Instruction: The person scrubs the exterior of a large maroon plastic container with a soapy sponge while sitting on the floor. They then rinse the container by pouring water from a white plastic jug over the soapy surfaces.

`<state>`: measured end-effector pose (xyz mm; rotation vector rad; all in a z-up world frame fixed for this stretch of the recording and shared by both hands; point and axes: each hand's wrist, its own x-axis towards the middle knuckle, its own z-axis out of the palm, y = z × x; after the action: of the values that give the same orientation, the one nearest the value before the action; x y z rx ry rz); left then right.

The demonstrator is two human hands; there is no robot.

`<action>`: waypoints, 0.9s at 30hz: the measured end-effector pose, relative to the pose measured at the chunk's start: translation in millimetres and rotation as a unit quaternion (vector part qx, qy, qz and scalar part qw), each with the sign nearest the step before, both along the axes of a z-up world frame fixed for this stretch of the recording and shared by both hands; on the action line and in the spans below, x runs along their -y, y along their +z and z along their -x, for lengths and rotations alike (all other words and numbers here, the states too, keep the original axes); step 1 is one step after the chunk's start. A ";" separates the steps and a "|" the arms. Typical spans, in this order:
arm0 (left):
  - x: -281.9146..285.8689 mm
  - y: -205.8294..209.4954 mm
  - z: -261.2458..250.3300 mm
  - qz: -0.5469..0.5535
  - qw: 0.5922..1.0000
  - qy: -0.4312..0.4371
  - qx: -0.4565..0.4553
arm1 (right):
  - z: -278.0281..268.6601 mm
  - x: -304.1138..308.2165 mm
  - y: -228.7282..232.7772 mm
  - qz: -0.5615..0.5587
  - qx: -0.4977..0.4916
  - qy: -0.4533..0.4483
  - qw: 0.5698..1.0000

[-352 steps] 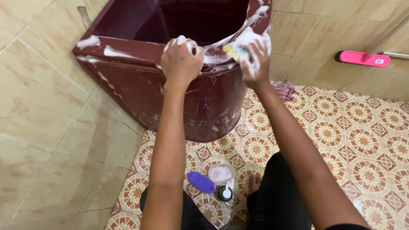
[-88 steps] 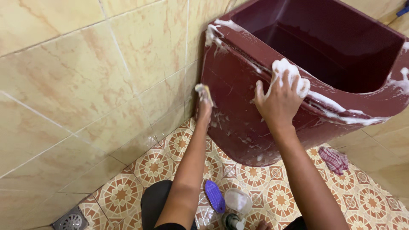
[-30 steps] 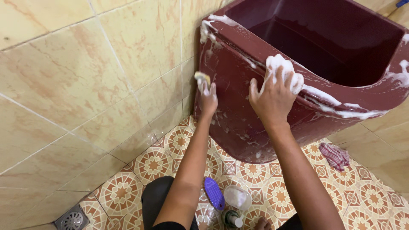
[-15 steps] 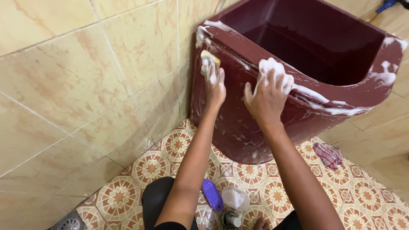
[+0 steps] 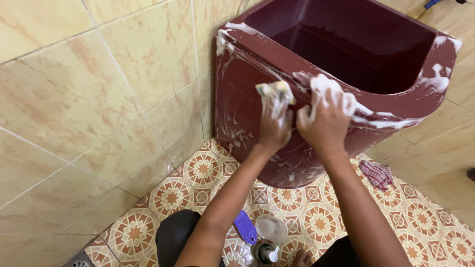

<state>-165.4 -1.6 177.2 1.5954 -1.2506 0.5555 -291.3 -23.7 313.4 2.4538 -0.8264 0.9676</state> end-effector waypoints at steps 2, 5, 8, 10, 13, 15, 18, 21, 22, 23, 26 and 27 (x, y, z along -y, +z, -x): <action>-3.6 0.7 16.9 0.025 0.998 -0.042 -0.032 | 19.2 5.1 2.2 -0.032 -0.007 -0.015 0.999; -3.2 11.3 20.4 0.063 0.994 -0.057 -0.066 | 39.3 5.5 -0.5 -0.018 0.024 0.016 0.999; 4.4 23.0 5.3 0.087 0.982 -0.059 -0.157 | 46.6 9.3 0.4 0.017 0.009 0.001 1.000; 12.6 26.9 -12.0 0.088 0.970 -0.049 -0.220 | 48.8 10.8 0.6 0.018 0.005 -0.008 1.000; 20.7 23.1 -26.0 0.072 0.965 -0.005 -0.251 | 45.3 8.5 -5.3 0.010 0.038 0.010 0.999; 24.3 19.3 -23.9 0.061 0.972 0.031 -0.225 | 42.7 9.1 -8.8 0.027 0.057 0.019 0.998; 22.7 14.7 -6.6 0.068 0.982 0.042 -0.173 | 41.8 11.3 -16.3 0.022 0.063 -0.002 0.998; 16.5 13.9 27.2 0.146 0.982 -0.043 -0.108 | 43.3 16.0 -23.4 0.029 0.086 0.004 0.996; 11.5 13.2 38.5 0.114 0.988 -0.055 -0.090 | 43.7 18.0 -25.2 0.019 0.088 0.012 0.996; 5.8 12.2 50.1 0.082 0.992 -0.066 -0.072 | 44.3 20.0 -27.1 0.009 0.089 0.020 0.996; -7.8 10.5 73.0 0.013 0.993 -0.121 -0.001 | 49.3 27.0 -33.9 -0.028 0.100 0.041 0.994; -10.0 11.9 76.6 -0.007 0.989 -0.143 0.026 | 51.0 28.9 -36.4 -0.041 0.106 0.047 0.992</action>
<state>-242.0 8.4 189.1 1.3867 -1.4942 0.4085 -342.2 -52.6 277.0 2.5087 -0.8386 1.2714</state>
